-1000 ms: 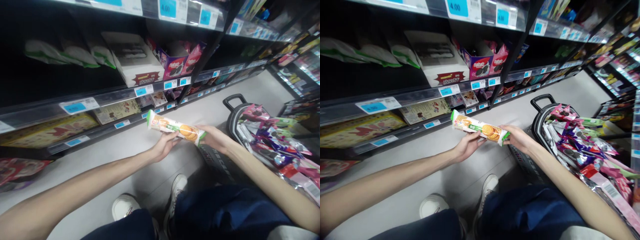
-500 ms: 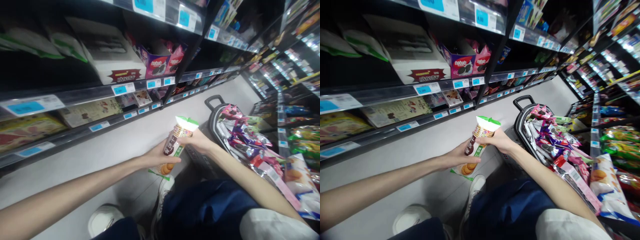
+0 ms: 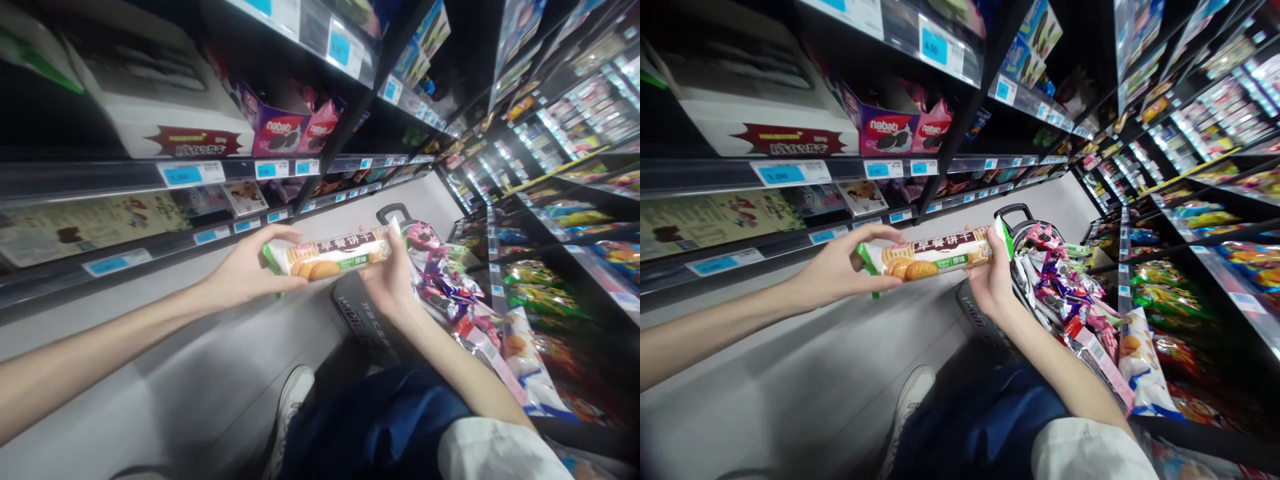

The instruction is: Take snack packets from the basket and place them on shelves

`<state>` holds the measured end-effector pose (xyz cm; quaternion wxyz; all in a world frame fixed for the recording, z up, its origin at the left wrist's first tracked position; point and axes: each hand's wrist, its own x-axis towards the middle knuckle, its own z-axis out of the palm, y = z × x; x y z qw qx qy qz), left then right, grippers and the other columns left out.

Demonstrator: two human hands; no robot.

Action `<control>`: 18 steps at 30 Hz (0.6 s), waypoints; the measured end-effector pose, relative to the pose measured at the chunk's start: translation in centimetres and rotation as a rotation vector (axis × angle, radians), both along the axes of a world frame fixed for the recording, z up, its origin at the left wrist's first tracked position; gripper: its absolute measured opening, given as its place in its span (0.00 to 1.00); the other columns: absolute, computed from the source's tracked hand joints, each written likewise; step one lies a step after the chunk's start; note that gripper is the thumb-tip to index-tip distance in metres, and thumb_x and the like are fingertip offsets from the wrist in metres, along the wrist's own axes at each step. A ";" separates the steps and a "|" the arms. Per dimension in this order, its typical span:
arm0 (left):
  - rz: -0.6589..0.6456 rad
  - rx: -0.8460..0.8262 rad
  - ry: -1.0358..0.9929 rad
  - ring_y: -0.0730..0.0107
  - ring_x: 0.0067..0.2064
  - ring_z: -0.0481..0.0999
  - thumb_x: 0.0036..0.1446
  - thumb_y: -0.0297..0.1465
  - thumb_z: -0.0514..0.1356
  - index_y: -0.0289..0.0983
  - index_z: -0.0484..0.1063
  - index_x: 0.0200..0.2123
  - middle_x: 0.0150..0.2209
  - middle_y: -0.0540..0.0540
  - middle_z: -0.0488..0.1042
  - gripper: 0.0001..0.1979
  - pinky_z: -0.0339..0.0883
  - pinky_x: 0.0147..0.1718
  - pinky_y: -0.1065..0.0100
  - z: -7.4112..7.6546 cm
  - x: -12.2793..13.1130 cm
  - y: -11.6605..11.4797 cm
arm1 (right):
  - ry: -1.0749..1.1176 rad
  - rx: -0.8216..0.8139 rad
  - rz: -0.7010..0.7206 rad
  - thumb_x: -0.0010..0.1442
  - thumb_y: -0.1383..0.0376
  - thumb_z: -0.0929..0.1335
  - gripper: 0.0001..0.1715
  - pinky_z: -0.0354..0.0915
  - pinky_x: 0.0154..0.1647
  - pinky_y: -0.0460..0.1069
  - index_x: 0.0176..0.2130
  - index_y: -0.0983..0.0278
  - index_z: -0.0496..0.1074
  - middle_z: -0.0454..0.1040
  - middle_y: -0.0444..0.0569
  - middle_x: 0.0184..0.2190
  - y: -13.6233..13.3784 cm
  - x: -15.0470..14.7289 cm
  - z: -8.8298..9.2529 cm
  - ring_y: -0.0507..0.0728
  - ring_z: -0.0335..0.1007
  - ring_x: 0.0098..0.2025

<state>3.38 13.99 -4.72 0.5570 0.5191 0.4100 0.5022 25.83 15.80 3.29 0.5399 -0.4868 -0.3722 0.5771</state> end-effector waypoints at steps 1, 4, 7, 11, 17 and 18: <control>0.017 -0.023 -0.044 0.56 0.49 0.76 0.37 0.32 0.76 0.40 0.73 0.49 0.54 0.44 0.72 0.32 0.74 0.47 0.58 -0.2 0.0 0.0 | 0.009 -0.016 -0.010 0.55 0.53 0.74 0.14 0.75 0.41 0.50 0.37 0.57 0.71 0.80 0.43 0.42 0.2 0.2 -0.1 0.58 0.76 0.48; -0.028 -0.124 -0.203 0.58 0.50 0.76 0.38 0.32 0.76 0.42 0.68 0.53 0.54 0.44 0.71 0.37 0.73 0.50 0.58 -1.0 0.4 -0.4 | 0.018 -0.059 -0.034 0.55 0.55 0.75 0.14 0.73 0.36 0.47 0.38 0.57 0.72 0.79 0.42 0.39 0.7 0.7 -0.5 0.55 0.76 0.43; -0.095 -0.160 -0.248 0.58 0.52 0.75 0.37 0.30 0.76 0.45 0.61 0.58 0.55 0.42 0.70 0.45 0.72 0.49 0.59 -1.8 1.0 -0.8 | 0.045 -0.103 -0.069 0.54 0.55 0.75 0.15 0.73 0.35 0.47 0.38 0.58 0.71 0.78 0.40 0.34 0.9 1.1 -1.0 0.53 0.76 0.39; -0.075 -0.144 -0.195 0.61 0.51 0.75 0.40 0.29 0.74 0.45 0.57 0.59 0.56 0.42 0.68 0.44 0.72 0.48 0.61 -2.0 1.6 -1.2 | 0.085 -0.149 -0.091 0.54 0.56 0.75 0.14 0.71 0.30 0.46 0.37 0.58 0.71 0.78 0.40 0.31 0.9 1.2 -1.3 0.53 0.75 0.35; -0.045 -0.161 -0.213 0.68 0.46 0.75 0.41 0.27 0.72 0.43 0.58 0.52 0.51 0.46 0.69 0.37 0.70 0.45 0.66 -2.2 1.5 -1.2 | 0.119 -0.162 -0.099 0.55 0.58 0.75 0.13 0.72 0.31 0.46 0.36 0.59 0.71 0.78 0.40 0.31 0.9 1.0 -1.2 0.53 0.75 0.34; -0.047 -0.162 -0.218 0.69 0.46 0.75 0.40 0.26 0.72 0.43 0.58 0.51 0.51 0.47 0.69 0.36 0.70 0.44 0.67 -2.3 1.4 -1.3 | 0.126 -0.162 -0.097 0.55 0.58 0.75 0.12 0.72 0.32 0.47 0.35 0.59 0.71 0.78 0.40 0.31 1.0 1.0 -1.2 0.53 0.75 0.34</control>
